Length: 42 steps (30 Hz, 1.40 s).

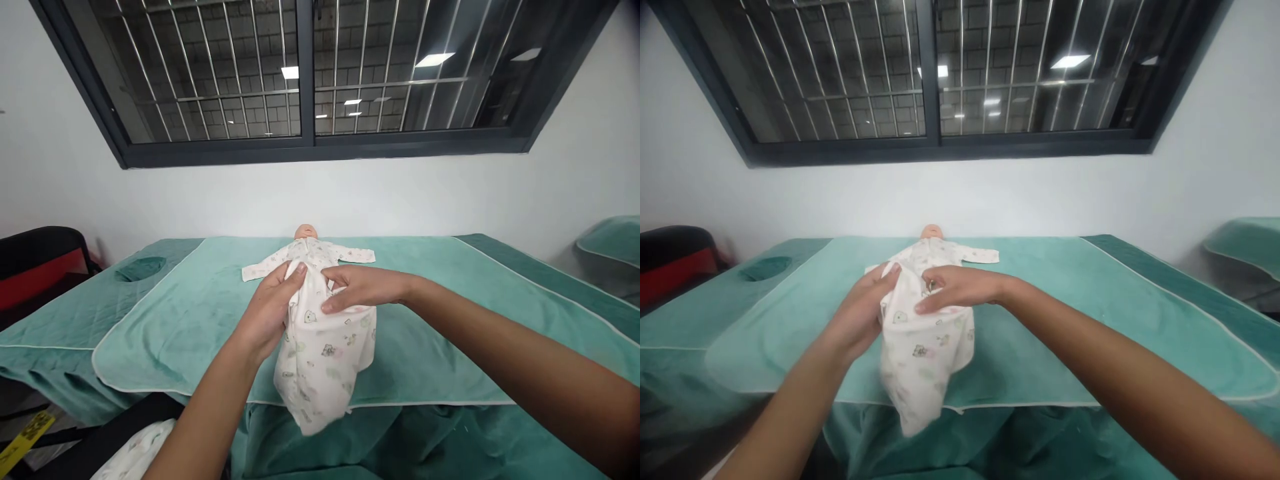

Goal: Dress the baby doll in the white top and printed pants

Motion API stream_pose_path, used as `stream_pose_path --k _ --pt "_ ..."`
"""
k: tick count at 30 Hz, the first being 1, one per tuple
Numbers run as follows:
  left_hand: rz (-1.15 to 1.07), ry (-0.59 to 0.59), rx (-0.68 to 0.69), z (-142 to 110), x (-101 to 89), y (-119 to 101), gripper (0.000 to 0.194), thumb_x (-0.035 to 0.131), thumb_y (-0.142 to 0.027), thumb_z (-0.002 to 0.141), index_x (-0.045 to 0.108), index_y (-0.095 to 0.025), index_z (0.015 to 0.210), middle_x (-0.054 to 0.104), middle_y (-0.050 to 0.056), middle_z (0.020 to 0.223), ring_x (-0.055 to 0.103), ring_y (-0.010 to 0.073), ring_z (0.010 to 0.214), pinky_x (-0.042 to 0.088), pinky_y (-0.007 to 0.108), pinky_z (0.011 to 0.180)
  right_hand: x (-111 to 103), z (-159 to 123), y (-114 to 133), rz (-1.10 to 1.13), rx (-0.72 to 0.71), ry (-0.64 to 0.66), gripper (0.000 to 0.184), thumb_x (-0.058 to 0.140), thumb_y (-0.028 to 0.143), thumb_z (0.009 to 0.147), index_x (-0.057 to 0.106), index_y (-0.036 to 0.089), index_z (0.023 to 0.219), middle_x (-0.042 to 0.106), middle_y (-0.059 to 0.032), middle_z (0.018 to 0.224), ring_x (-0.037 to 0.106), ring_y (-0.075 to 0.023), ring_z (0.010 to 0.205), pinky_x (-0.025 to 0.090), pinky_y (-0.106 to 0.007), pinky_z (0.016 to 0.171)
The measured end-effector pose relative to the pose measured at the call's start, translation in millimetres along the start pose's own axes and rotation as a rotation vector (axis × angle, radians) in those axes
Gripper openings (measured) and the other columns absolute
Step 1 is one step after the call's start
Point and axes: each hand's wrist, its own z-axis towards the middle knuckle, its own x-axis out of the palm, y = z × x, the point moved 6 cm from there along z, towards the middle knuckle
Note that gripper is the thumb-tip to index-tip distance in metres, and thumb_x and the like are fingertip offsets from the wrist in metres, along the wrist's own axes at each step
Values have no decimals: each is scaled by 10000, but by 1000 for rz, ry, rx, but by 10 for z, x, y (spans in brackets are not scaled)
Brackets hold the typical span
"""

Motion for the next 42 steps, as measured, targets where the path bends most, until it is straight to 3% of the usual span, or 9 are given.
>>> stream_pose_path --k 3,6,14,21,25,31,37,40,42 --pt "47 177 -168 -69 61 228 447 702 -414 772 645 -137 1119 711 92 952 666 226 844 507 310 746 -200 4 66 168 -172 -270 285 737 352 757 518 196 853 545 36 779 521 -97 641 409 -200 552" --pt "124 390 -278 -152 150 412 414 795 -307 680 688 -116 1031 717 112 986 662 256 909 503 336 812 -285 -9 24 381 -285 -350 271 718 354 788 502 212 871 562 50 726 532 -87 575 424 -197 529" --pt "-72 -57 29 88 -58 298 396 694 -317 783 635 -138 1131 715 101 1030 664 244 923 507 302 755 70 -71 -366 128 101 102 388 776 392 714 687 178 1026 697 -51 992 640 -211 941 511 -300 807" --pt "-37 248 -217 0 62 485 543 800 -278 669 648 -114 1163 718 138 1023 672 295 926 509 356 807 -214 35 -416 355 -83 -321 409 686 475 796 692 159 1057 713 -81 1003 656 -216 937 497 -343 871" --pt "-108 88 -104 58 -9 394 527 744 -276 738 607 -139 1228 698 126 1105 658 283 988 495 364 874 -155 42 -536 531 -82 -339 485 661 509 808 648 172 1157 705 -91 1046 660 -218 942 504 -347 878" --pt "-239 -153 -46 191 -129 463 575 698 -288 780 519 -203 1320 686 95 1139 663 247 992 506 351 892 47 1 -631 345 54 -33 537 785 399 711 650 160 1172 710 -80 1032 647 -233 990 503 -347 889" --pt "-187 73 -196 108 -110 684 580 723 -409 753 588 -140 1247 694 148 1101 663 289 982 529 351 820 -152 26 -646 626 -93 -412 452 630 475 849 622 188 1198 697 -88 1081 647 -226 1005 505 -355 920" --pt "-81 230 -254 35 -110 730 626 824 -341 634 627 -129 1190 706 146 1071 662 307 971 525 345 802 -74 15 -695 718 -100 -447 495 608 507 854 592 193 1236 695 -93 1080 647 -238 1011 514 -369 905" --pt "-31 181 -248 41 -168 743 560 811 -316 647 643 -128 1148 711 133 1058 664 292 953 515 341 812 35 2 -780 668 -65 -383 520 649 508 821 607 175 1219 691 -102 1091 646 -249 1014 509 -383 907"
